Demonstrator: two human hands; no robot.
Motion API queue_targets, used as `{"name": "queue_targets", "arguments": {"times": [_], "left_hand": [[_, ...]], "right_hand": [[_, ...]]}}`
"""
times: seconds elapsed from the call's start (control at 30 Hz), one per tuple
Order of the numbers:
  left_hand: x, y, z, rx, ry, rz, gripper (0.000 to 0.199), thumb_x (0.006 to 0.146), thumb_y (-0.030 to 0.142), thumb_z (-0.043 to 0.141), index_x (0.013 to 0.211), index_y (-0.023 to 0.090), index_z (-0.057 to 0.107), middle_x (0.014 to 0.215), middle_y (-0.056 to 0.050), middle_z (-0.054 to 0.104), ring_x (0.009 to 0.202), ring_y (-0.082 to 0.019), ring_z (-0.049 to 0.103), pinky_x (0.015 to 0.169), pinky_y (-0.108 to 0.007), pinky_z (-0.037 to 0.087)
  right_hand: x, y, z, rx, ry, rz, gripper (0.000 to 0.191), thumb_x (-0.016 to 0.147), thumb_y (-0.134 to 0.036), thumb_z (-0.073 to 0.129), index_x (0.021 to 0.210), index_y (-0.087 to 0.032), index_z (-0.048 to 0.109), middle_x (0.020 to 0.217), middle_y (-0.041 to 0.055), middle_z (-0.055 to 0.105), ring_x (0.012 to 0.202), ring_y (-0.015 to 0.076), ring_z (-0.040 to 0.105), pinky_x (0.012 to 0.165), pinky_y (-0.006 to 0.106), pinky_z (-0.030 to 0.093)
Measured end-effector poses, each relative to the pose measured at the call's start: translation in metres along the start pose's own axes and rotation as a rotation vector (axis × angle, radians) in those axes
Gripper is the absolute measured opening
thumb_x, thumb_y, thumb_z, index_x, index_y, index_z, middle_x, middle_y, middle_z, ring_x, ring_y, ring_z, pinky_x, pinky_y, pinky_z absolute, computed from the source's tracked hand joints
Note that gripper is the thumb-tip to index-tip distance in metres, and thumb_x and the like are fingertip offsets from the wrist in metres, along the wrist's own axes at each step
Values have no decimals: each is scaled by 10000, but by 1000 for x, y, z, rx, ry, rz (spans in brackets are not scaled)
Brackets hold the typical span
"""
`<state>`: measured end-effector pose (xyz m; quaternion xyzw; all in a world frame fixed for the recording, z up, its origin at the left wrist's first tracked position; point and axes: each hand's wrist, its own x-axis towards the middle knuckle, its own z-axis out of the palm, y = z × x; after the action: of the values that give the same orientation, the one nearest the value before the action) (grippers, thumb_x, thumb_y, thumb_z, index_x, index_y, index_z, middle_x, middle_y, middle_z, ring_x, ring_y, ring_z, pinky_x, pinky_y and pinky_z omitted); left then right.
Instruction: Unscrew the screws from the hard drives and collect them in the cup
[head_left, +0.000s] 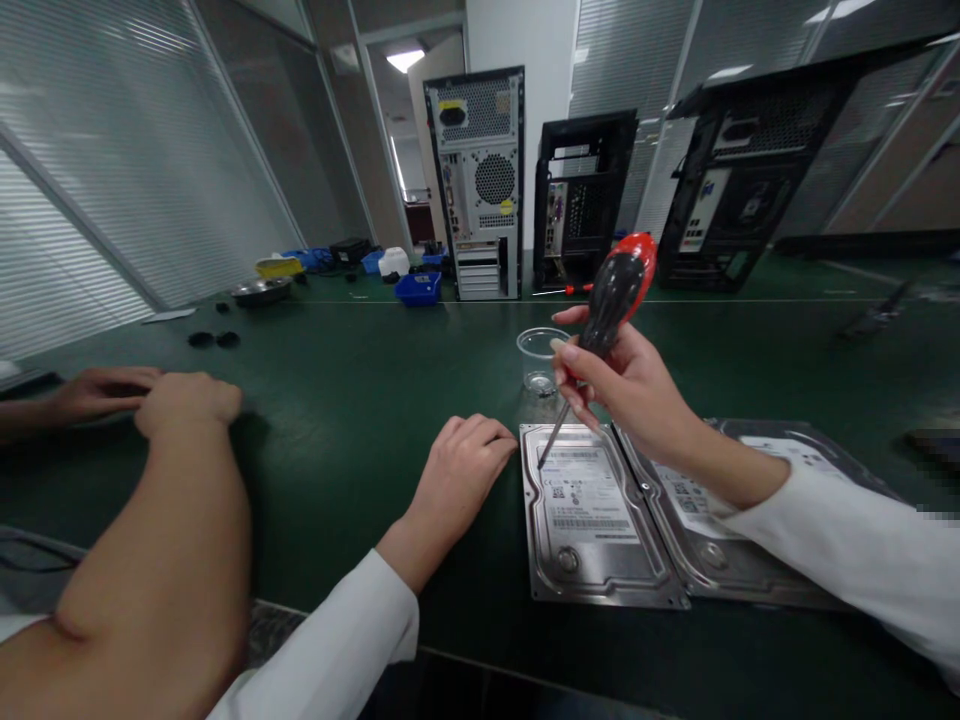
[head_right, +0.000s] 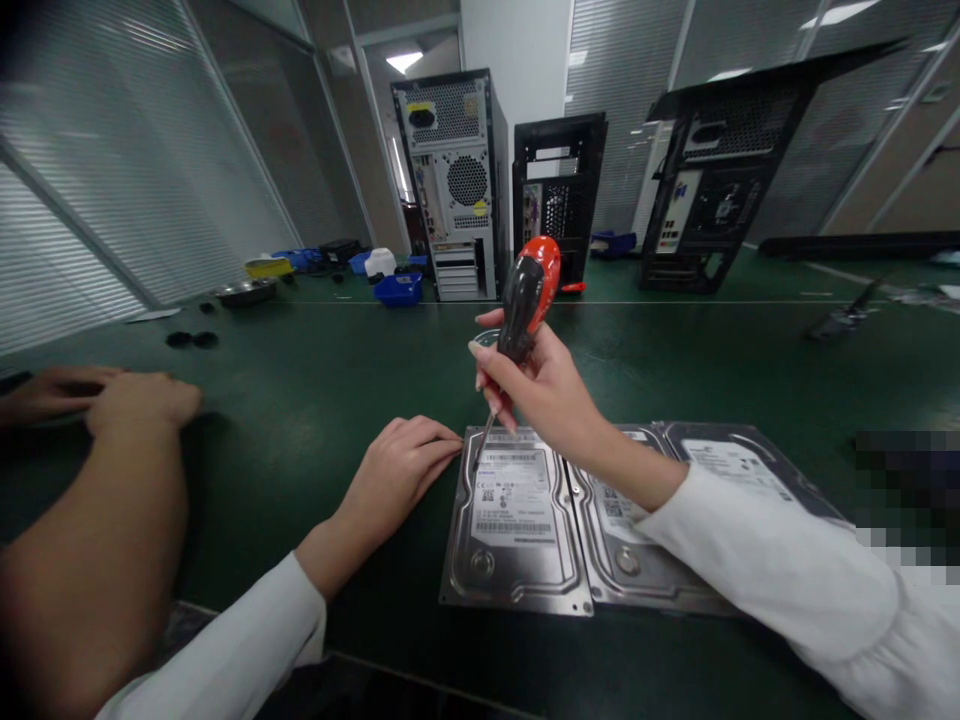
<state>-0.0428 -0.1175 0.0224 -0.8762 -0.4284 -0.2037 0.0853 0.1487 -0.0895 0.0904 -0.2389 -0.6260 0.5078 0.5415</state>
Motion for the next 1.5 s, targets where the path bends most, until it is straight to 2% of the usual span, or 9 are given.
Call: {"name": "queue_targets", "arguments": {"times": [0.27,0.53,0.67,0.77,0.93,1.1,1.23,1.37,1.5], "left_hand": [[-3,-4,1,16,28,9,88,944,143,556,976,174,633,996,16,620,895,-153,539,762,-327,360],[-4,-3,-3,-124,-41,-86,96,949,154,540,952,175,634,989,2,621,915,-165,545,794,-326,383],[3,-8,-2,-249,-11,-280,102,935,171,578,1016,179,640,1069,-17,625,1020,-181,549,926,-358,422],[19,-21,5,-325,-43,-431,252,915,206,627,1164,171,611,1206,-40,595,1162,-212,506,1050,-418,400],[39,-42,18,-441,-162,-256,224,942,258,594,1159,276,645,1273,10,560,1214,-199,476,1096,-425,383],[32,-47,16,-558,-198,-162,223,985,296,505,1152,339,646,1297,43,553,1259,-180,467,1126,-441,377],[26,-52,11,-492,-277,-54,278,990,283,478,1226,380,591,1380,65,487,1333,-176,407,1161,-468,348],[24,-52,12,-327,-226,71,282,983,246,479,1234,276,606,1329,13,541,1255,-173,503,1116,-395,431],[23,-44,14,-176,-210,129,294,958,152,494,1230,183,600,1264,-14,583,1184,-152,563,1073,-339,489]], "right_hand": [[0,0,0,-8,-17,-14,437,842,-391,719,1115,-182,449,650,-70,568,403,38,478,340,165,333],[0,-1,0,5,-20,-7,448,834,-389,725,1114,-176,448,650,-74,572,398,39,483,333,153,356],[0,0,0,4,-15,1,447,834,-390,724,1118,-179,450,648,-74,566,406,41,477,332,148,367],[3,-2,-2,13,3,-4,446,825,-370,730,1116,-178,452,638,-71,558,425,55,479,319,145,374],[10,-12,-14,22,94,-35,409,810,-303,725,1111,-190,472,645,-65,567,438,67,488,302,143,359],[14,-20,-27,2,159,-49,394,795,-286,737,1089,-185,495,641,-58,571,444,68,490,298,145,341],[12,-19,-31,-1,170,-36,392,792,-293,742,1082,-195,497,646,-58,574,447,65,492,304,146,339],[10,-18,-31,-2,167,-16,377,802,-281,730,1084,-191,497,650,-57,574,451,65,490,305,147,338],[10,-20,-31,1,161,-29,373,803,-275,725,1086,-188,498,648,-57,573,447,67,489,306,151,334]]}}
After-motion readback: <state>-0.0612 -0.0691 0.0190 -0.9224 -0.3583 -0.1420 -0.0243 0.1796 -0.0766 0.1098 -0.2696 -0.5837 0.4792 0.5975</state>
